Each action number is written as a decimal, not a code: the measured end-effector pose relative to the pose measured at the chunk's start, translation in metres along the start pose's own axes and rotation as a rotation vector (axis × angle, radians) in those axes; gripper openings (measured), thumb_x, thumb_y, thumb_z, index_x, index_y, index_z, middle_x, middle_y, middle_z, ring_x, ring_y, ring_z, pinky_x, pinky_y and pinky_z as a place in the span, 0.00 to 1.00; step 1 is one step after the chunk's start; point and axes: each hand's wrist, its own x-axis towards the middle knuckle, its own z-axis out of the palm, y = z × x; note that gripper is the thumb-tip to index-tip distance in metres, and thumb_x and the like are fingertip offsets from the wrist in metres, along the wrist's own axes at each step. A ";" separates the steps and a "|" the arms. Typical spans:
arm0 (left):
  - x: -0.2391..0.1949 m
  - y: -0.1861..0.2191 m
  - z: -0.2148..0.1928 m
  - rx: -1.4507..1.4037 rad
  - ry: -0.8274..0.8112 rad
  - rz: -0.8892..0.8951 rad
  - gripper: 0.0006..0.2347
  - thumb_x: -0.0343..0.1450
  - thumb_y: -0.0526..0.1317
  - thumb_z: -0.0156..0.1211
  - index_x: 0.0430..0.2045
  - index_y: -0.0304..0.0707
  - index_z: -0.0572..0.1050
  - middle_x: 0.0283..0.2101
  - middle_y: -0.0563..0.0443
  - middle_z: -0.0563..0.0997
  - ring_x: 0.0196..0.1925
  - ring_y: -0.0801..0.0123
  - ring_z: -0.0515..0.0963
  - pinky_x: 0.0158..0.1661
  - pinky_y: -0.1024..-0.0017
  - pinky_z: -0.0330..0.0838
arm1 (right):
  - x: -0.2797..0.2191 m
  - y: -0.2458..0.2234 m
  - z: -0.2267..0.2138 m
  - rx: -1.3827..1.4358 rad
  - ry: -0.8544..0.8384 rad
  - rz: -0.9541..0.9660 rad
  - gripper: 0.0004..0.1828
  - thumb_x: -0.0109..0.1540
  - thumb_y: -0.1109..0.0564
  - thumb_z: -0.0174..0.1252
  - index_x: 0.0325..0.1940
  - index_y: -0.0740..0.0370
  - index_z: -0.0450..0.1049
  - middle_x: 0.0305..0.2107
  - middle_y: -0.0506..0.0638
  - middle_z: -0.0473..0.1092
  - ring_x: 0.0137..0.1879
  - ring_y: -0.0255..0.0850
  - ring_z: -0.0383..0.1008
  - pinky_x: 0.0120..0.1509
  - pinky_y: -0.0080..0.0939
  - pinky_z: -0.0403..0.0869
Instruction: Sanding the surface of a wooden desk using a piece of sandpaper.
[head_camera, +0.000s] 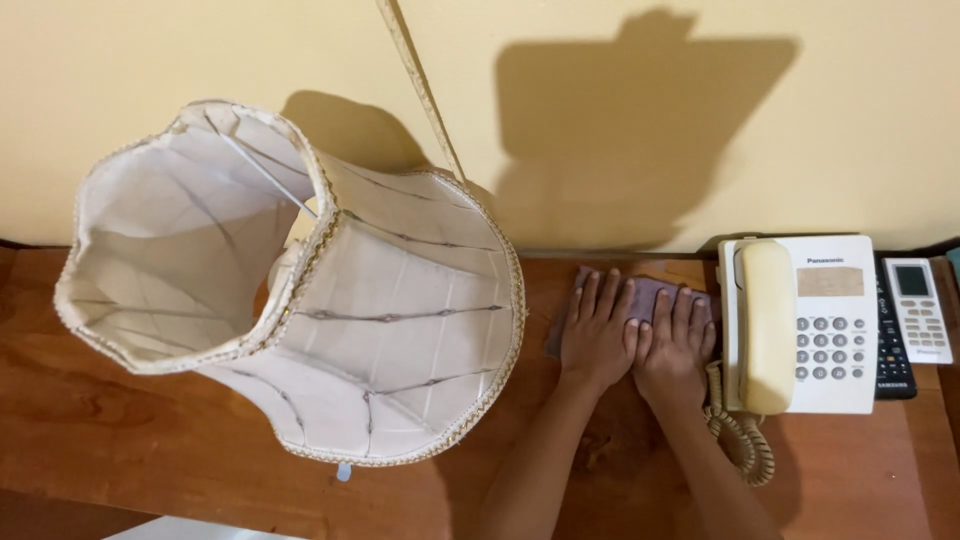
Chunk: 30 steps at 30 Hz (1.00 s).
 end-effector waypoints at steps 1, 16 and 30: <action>-0.005 -0.001 -0.001 0.001 -0.017 0.000 0.27 0.76 0.50 0.36 0.74 0.48 0.54 0.79 0.45 0.51 0.81 0.46 0.46 0.75 0.47 0.37 | -0.003 -0.002 -0.004 0.000 0.000 -0.015 0.29 0.72 0.47 0.46 0.74 0.62 0.69 0.69 0.65 0.64 0.72 0.62 0.65 0.71 0.60 0.64; -0.123 0.024 -0.027 -0.047 0.171 -0.017 0.26 0.74 0.43 0.45 0.68 0.31 0.63 0.75 0.37 0.58 0.76 0.41 0.52 0.69 0.47 0.43 | -0.084 -0.019 -0.077 0.113 -0.423 0.009 0.36 0.68 0.41 0.39 0.77 0.61 0.56 0.75 0.64 0.53 0.79 0.63 0.53 0.78 0.64 0.56; -0.134 -0.012 -0.045 0.051 0.273 -0.190 0.26 0.73 0.43 0.49 0.67 0.30 0.64 0.72 0.34 0.61 0.71 0.40 0.60 0.66 0.49 0.51 | -0.060 -0.063 -0.063 0.162 -0.444 -0.126 0.35 0.68 0.39 0.39 0.77 0.53 0.58 0.76 0.56 0.52 0.81 0.55 0.49 0.80 0.58 0.49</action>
